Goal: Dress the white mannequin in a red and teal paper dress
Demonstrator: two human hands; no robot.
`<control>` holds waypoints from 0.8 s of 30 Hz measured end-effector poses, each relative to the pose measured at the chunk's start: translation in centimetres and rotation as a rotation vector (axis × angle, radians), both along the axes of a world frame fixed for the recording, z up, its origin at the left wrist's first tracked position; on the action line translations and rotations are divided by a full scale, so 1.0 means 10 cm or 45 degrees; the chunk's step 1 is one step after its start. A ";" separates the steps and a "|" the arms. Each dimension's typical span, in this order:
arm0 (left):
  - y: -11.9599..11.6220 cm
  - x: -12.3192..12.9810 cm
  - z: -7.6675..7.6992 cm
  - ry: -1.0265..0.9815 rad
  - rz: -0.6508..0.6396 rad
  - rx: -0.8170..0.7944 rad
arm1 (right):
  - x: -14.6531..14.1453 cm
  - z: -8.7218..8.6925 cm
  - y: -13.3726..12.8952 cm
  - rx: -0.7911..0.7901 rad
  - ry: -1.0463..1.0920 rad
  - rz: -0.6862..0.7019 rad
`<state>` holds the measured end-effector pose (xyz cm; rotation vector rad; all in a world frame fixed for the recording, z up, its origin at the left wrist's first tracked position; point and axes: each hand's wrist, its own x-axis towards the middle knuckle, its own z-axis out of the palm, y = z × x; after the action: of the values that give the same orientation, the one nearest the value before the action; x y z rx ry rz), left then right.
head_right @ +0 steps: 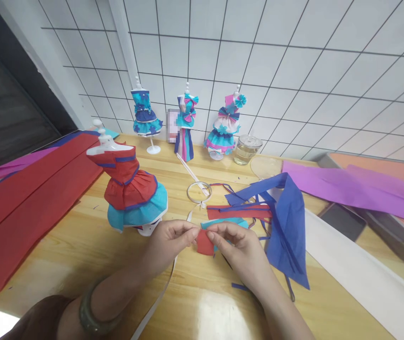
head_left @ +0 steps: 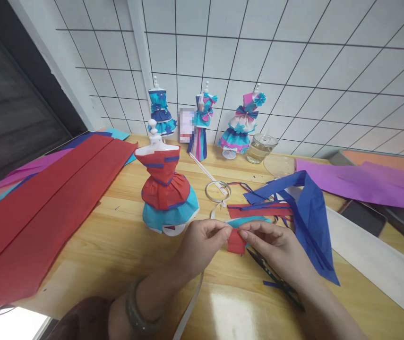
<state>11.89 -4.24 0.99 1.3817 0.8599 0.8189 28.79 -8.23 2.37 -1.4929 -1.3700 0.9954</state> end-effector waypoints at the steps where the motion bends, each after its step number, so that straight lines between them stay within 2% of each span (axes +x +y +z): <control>1: 0.01 0.00 0.00 -0.004 0.024 -0.013 | 0.01 0.00 0.00 -0.011 0.015 -0.015; 6: 0.02 0.01 -0.03 0.059 0.161 -0.004 | 0.02 0.00 0.00 -0.036 0.029 -0.091; 10: 0.00 0.03 -0.04 0.075 0.133 0.123 | 0.00 0.00 0.01 -0.022 0.088 -0.039; 13: -0.03 0.04 -0.03 0.134 0.094 0.131 | -0.01 -0.01 0.01 -0.010 0.078 -0.013; 18: -0.02 0.04 -0.01 0.059 0.018 0.044 | -0.02 -0.03 0.02 0.025 0.066 0.005; 24: 0.01 0.05 -0.04 -0.136 -0.037 -0.203 | -0.01 -0.01 0.00 0.076 0.009 0.039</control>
<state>12.34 -4.12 0.62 1.1973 0.8027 0.7779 28.74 -8.21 2.30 -1.4266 -1.4095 0.9699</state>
